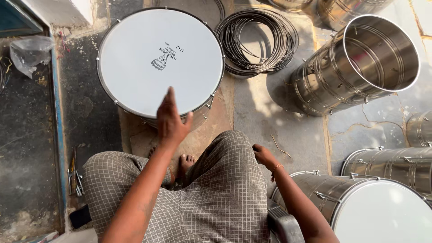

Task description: The person sits on the floor and uses a wrench to tighten the tension rods on a white drum head. They systematically move around the drum to secure the head. Later, they pick up a metal hoop and place it on the drum, then handle several tension rods.

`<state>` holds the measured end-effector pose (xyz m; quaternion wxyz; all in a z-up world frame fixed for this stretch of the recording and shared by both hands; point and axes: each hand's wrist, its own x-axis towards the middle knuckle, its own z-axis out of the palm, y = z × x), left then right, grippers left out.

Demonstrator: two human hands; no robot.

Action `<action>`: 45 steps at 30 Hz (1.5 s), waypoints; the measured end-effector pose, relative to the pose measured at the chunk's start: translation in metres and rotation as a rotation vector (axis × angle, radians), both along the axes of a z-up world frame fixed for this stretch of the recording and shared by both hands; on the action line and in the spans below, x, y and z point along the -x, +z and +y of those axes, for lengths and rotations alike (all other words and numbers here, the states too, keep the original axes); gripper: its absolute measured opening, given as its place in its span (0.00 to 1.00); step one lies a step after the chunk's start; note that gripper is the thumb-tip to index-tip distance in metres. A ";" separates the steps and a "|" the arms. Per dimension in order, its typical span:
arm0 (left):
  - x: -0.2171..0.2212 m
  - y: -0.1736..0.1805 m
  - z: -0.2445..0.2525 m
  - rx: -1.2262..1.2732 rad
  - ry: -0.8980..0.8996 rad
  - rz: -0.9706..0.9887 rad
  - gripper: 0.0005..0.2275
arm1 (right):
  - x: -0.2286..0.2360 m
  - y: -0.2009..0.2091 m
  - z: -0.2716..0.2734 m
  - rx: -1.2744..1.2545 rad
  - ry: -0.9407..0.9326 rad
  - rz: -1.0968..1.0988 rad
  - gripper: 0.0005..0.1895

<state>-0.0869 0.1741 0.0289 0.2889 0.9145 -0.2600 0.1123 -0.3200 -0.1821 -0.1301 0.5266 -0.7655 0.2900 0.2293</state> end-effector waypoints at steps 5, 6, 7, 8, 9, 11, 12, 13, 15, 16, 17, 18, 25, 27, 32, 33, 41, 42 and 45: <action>0.012 0.025 0.022 -0.523 0.070 0.111 0.51 | 0.008 -0.002 -0.002 0.128 0.022 0.020 0.12; 0.021 0.023 0.020 -0.336 0.075 0.023 0.51 | 0.018 -0.005 0.004 0.140 0.016 0.081 0.11; 0.022 0.019 0.016 -0.148 0.081 -0.062 0.52 | 0.007 -0.009 -0.005 0.083 -0.044 0.065 0.12; 0.029 0.011 0.020 -0.062 0.045 -0.059 0.50 | 0.006 -0.014 -0.010 0.014 -0.106 0.079 0.12; 0.032 0.003 0.024 0.024 0.010 -0.054 0.49 | 0.011 -0.020 -0.012 -0.053 -0.170 0.093 0.13; 0.012 -0.008 0.033 -0.153 -0.014 -0.058 0.50 | -0.005 -0.031 -0.018 -0.026 -0.179 0.084 0.14; 0.008 -0.014 0.041 -0.425 -0.007 -0.029 0.52 | -0.004 -0.036 -0.019 -0.014 -0.180 0.091 0.15; 0.007 -0.018 0.044 -0.698 -0.004 -0.001 0.55 | 0.000 -0.042 -0.014 0.067 -0.166 0.148 0.15; 0.010 -0.025 0.030 -0.472 0.049 0.016 0.55 | -0.020 -0.058 -0.018 0.244 -0.122 0.224 0.16; 0.016 -0.024 0.028 -0.372 0.062 0.038 0.55 | -0.018 -0.067 -0.018 0.241 -0.125 0.233 0.16; 0.017 -0.022 0.028 -0.374 0.060 0.066 0.55 | -0.018 -0.078 -0.020 0.238 -0.129 0.242 0.17; 0.016 -0.019 0.028 -0.375 0.072 0.092 0.55 | -0.022 -0.087 -0.023 0.236 -0.122 0.245 0.17; 0.034 0.016 0.017 -0.037 0.065 -0.093 0.50 | -0.019 -0.133 -0.020 0.675 0.093 0.171 0.20; 0.012 -0.004 0.001 -0.319 -0.045 0.101 0.51 | -0.032 -0.146 -0.016 0.616 0.089 0.075 0.21; 0.006 -0.030 0.000 -0.304 -0.053 -0.052 0.51 | -0.083 -0.167 0.000 0.290 0.136 -0.140 0.25; -0.002 -0.031 0.009 -0.322 -0.079 -0.071 0.47 | -0.091 -0.166 0.010 0.205 0.102 -0.162 0.23; -0.064 0.012 0.012 -0.409 -0.164 -0.313 0.20 | -0.199 -0.175 0.073 -0.364 -0.201 0.078 0.30; -0.082 0.023 0.016 -0.421 -0.169 -0.314 0.20 | -0.211 -0.180 0.078 -0.401 -0.284 0.088 0.33; -0.139 0.056 0.025 -0.357 -0.155 -0.345 0.16 | -0.234 -0.198 0.095 -0.583 -0.475 0.087 0.33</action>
